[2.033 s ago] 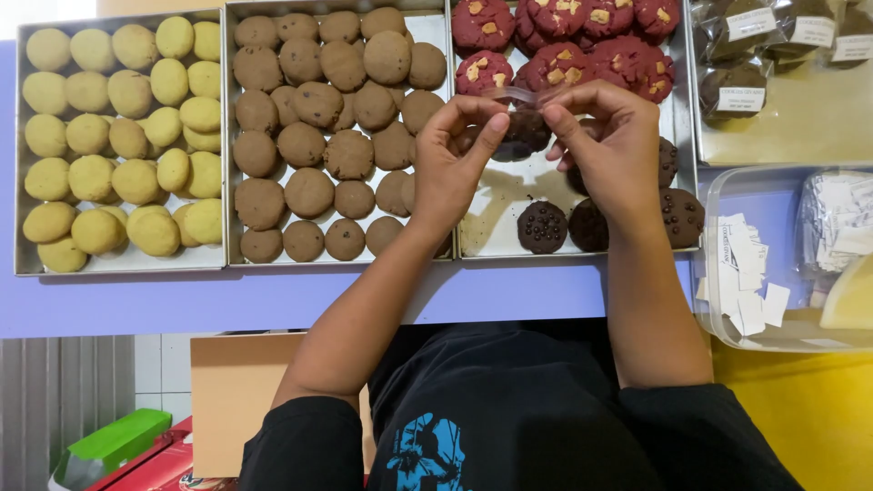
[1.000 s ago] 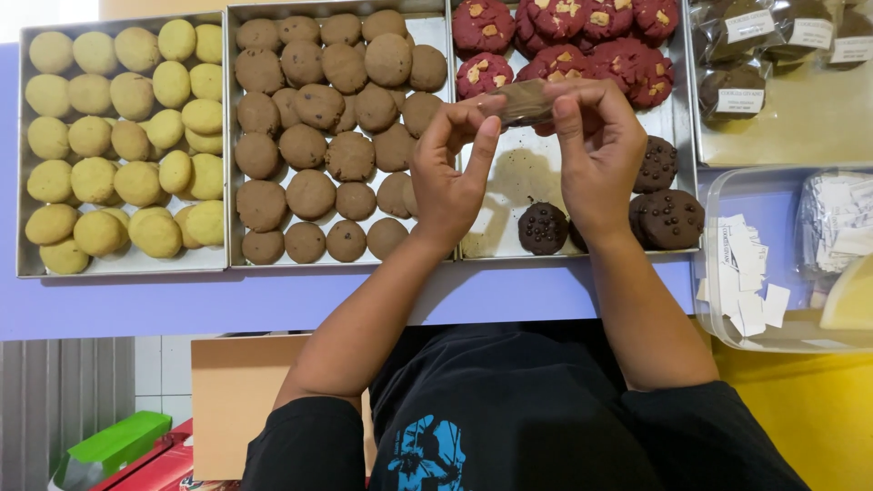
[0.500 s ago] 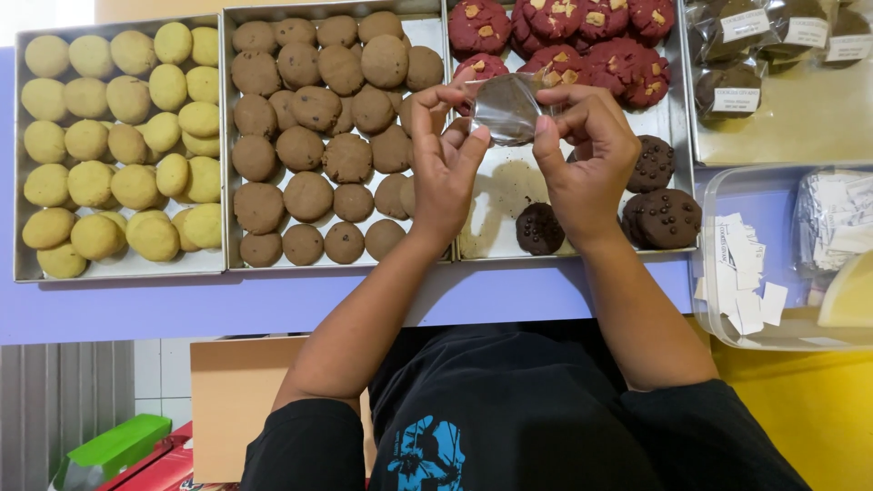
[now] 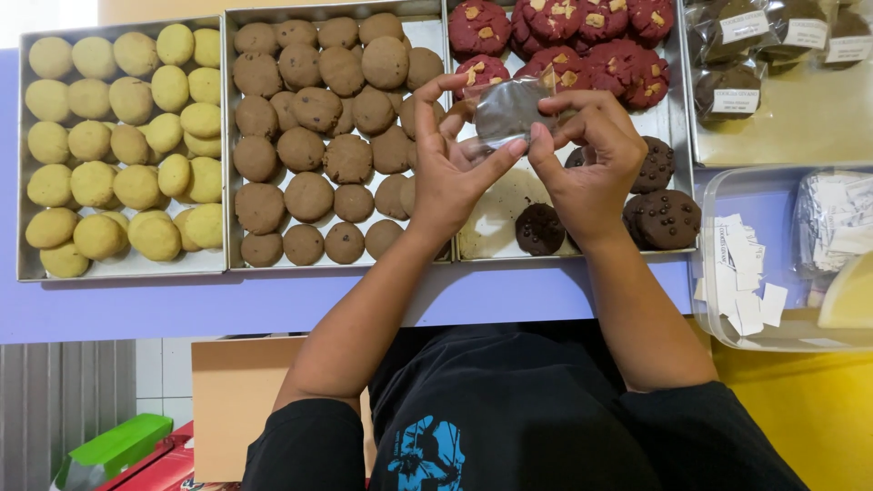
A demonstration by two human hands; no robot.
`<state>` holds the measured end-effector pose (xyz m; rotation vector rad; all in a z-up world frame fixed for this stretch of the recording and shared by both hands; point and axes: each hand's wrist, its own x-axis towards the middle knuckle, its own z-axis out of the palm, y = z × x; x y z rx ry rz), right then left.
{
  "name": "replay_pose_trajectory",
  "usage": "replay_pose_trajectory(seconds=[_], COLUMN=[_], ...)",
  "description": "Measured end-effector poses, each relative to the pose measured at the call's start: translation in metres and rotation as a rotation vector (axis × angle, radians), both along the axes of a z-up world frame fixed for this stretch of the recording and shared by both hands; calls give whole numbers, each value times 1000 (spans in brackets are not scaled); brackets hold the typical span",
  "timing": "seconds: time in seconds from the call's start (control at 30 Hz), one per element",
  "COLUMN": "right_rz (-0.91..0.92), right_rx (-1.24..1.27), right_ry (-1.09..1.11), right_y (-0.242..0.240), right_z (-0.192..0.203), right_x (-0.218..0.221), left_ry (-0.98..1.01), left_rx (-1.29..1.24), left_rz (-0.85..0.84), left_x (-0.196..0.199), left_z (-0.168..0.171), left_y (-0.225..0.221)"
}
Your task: The person is individually packaging different types of cookies into small plastic bags at a packaging station.
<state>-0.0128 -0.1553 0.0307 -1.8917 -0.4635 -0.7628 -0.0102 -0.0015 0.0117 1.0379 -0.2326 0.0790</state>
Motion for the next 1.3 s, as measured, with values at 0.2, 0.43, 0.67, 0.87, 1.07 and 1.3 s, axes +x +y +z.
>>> replay_pose_trajectory(seconds=[0.2, 0.43, 0.67, 0.87, 1.07, 1.3], right_rz=[16, 3, -57, 327, 501, 506], right_rx=[23, 153, 297, 373, 590, 531], right_ry=[15, 140, 277, 906, 1043, 1002], right_y=[0, -2, -17, -28, -33, -43], right_z=[5, 2, 1, 15, 13, 19], right_x=[-1, 0, 7, 13, 14, 15], left_ry=[-56, -91, -79, -239, -725, -915], left_rx=[-13, -21, 115, 318, 551, 758], left_rz=[22, -7, 111, 250, 218, 321], left_x=[1, 3, -3, -5, 1, 1], left_z=[4, -1, -2, -3, -25, -32], left_y=[4, 2, 2, 0, 2, 0])
